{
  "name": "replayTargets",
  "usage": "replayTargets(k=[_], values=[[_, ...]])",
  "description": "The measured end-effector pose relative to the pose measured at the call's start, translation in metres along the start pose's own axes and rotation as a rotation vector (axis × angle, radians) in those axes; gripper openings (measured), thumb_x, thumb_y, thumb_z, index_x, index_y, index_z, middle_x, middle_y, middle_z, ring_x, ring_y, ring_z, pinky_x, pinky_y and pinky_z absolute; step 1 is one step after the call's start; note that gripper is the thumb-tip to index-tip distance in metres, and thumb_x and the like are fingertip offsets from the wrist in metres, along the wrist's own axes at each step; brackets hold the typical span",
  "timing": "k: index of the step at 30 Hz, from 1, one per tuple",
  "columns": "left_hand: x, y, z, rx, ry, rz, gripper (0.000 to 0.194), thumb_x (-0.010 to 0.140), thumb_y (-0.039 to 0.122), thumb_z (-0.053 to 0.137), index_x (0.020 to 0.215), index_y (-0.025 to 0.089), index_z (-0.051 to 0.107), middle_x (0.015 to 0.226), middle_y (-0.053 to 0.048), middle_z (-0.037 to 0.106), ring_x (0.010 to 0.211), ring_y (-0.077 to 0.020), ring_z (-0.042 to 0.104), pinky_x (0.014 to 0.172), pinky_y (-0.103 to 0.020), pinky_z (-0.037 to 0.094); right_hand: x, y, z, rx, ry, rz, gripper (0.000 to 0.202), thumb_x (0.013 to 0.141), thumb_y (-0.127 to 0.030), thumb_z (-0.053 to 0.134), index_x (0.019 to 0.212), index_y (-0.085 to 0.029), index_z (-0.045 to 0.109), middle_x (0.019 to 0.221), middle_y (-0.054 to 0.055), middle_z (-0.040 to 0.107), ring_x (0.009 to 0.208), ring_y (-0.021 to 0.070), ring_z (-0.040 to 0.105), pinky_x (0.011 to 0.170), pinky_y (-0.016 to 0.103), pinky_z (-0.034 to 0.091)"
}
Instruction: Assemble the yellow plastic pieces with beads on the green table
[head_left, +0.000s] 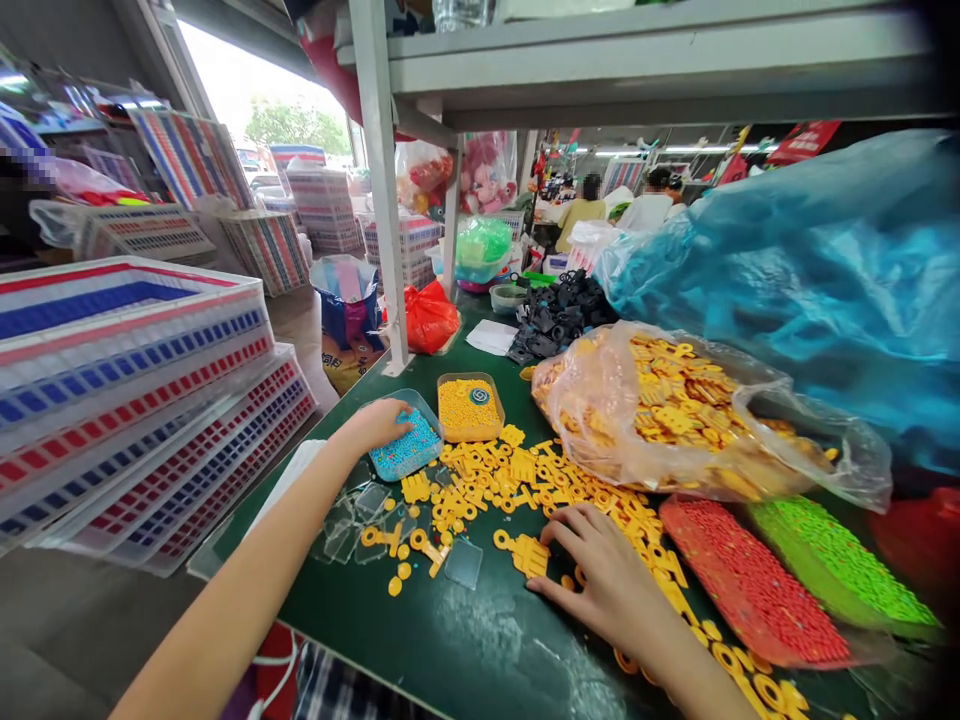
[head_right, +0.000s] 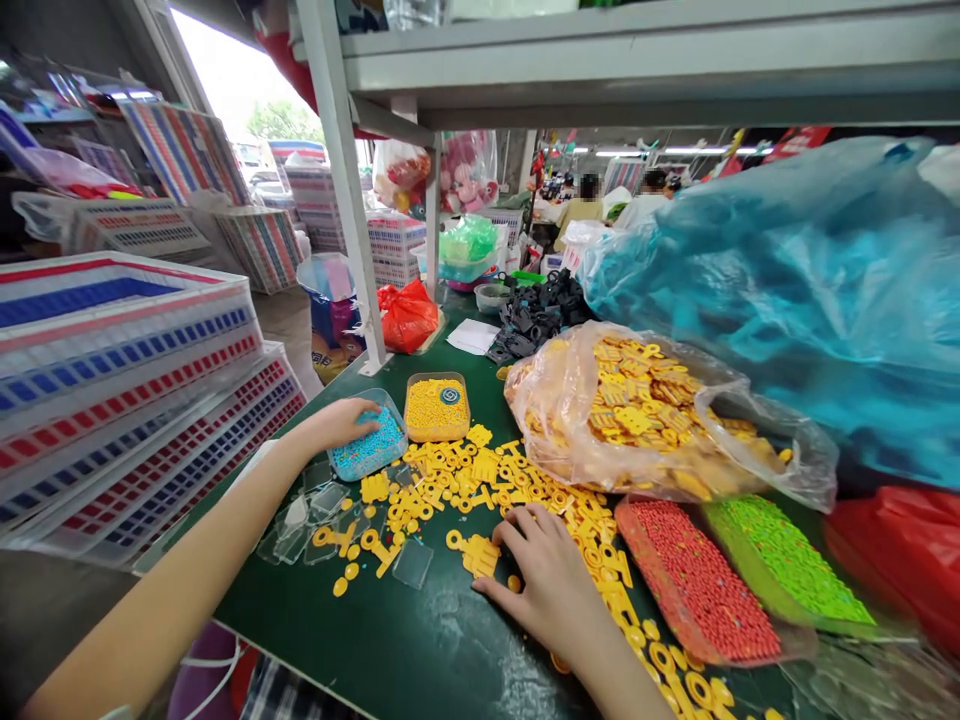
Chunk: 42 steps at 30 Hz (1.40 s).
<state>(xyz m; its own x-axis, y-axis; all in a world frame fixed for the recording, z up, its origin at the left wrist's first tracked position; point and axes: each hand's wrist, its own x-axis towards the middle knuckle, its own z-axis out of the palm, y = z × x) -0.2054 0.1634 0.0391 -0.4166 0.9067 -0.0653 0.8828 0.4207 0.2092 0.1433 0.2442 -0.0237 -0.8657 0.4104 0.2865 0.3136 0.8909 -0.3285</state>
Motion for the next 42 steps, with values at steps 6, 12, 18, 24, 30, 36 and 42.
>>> replayTargets(k=[6, 12, 18, 24, 30, 36, 42], values=[[0.0, 0.006, 0.009, 0.021, -0.036, 0.031, 0.041, 0.082, 0.037, 0.056, 0.113, 0.012, 0.066, 0.122, -0.017, 0.065, 0.112, -0.0303, 0.062, 0.098, -0.039, 0.047, 0.002, -0.007, -0.005, -0.036, 0.013, 0.017, 0.025, 0.076, -0.041, 0.075, 0.087, -0.023, 0.061, 0.099, 0.006, 0.064, 0.095, 0.0252, 0.058, 0.083, 0.041, 0.05], [0.001, 0.01, 0.008, 0.015, -0.118, 0.061, 0.038, 0.08, 0.036, 0.051, 0.106, 0.014, 0.069, 0.108, -0.013, 0.072, 0.097, -0.0283, 0.067, 0.086, -0.034, 0.052, 0.003, -0.01, -0.015, -0.058, -0.012, 0.009, 0.028, 0.078, -0.045, 0.073, 0.089, -0.022, 0.061, 0.102, 0.006, 0.064, 0.098, 0.0239, 0.057, 0.085, 0.039, 0.049], [0.001, 0.012, 0.002, 0.026, -0.123, 0.041, 0.036, 0.077, 0.039, 0.052, 0.097, 0.02, 0.075, 0.098, -0.008, 0.076, 0.085, -0.0263, 0.07, 0.072, -0.029, 0.052, 0.003, -0.011, -0.016, -0.088, 0.004, 0.016, 0.036, 0.079, -0.053, 0.071, 0.09, -0.02, 0.064, 0.098, 0.007, 0.065, 0.098, 0.0253, 0.057, 0.087, 0.041, 0.048], [-0.005, 0.009, 0.004, -0.293, -0.001, -0.095, 0.042, 0.072, 0.052, 0.062, 0.095, 0.02, 0.078, 0.078, -0.005, 0.076, 0.067, -0.0239, 0.07, 0.063, -0.03, 0.053, 0.005, -0.006, -0.018, -0.119, 0.019, -0.032, 0.032, 0.085, -0.05, 0.065, 0.09, -0.018, 0.065, 0.096, 0.008, 0.066, 0.095, 0.0249, 0.058, 0.085, 0.041, 0.049], [-0.013, 0.004, 0.007, -0.634, 0.231, -0.191, 0.045, 0.066, 0.05, 0.074, 0.095, 0.016, 0.078, 0.075, -0.006, 0.077, 0.071, -0.0246, 0.072, 0.071, -0.034, 0.058, 0.004, 0.002, -0.013, -0.117, 0.046, -0.083, 0.026, 0.09, -0.045, 0.059, 0.092, -0.02, 0.065, 0.094, 0.008, 0.066, 0.095, 0.0257, 0.058, 0.084, 0.042, 0.049], [-0.018, 0.003, 0.009, -0.893, 0.238, -0.181, 0.061, 0.056, 0.058, 0.082, 0.096, 0.012, 0.078, 0.087, -0.009, 0.078, 0.081, -0.0253, 0.072, 0.074, -0.036, 0.061, 0.003, 0.004, -0.005, -0.126, 0.105, -0.121, 0.03, 0.095, -0.046, 0.049, 0.094, -0.021, 0.065, 0.093, 0.008, 0.065, 0.094, 0.0256, 0.058, 0.083, 0.042, 0.049], [-0.022, 0.006, 0.008, -0.993, 0.175, -0.181, 0.063, 0.06, 0.061, 0.08, 0.101, 0.013, 0.076, 0.094, -0.01, 0.077, 0.088, -0.0242, 0.072, 0.078, -0.035, 0.061, 0.004, 0.006, -0.003, -0.119, 0.142, -0.156, 0.04, 0.1, -0.047, 0.036, 0.092, -0.021, 0.066, 0.091, 0.008, 0.066, 0.092, 0.0242, 0.059, 0.081, 0.041, 0.049]])
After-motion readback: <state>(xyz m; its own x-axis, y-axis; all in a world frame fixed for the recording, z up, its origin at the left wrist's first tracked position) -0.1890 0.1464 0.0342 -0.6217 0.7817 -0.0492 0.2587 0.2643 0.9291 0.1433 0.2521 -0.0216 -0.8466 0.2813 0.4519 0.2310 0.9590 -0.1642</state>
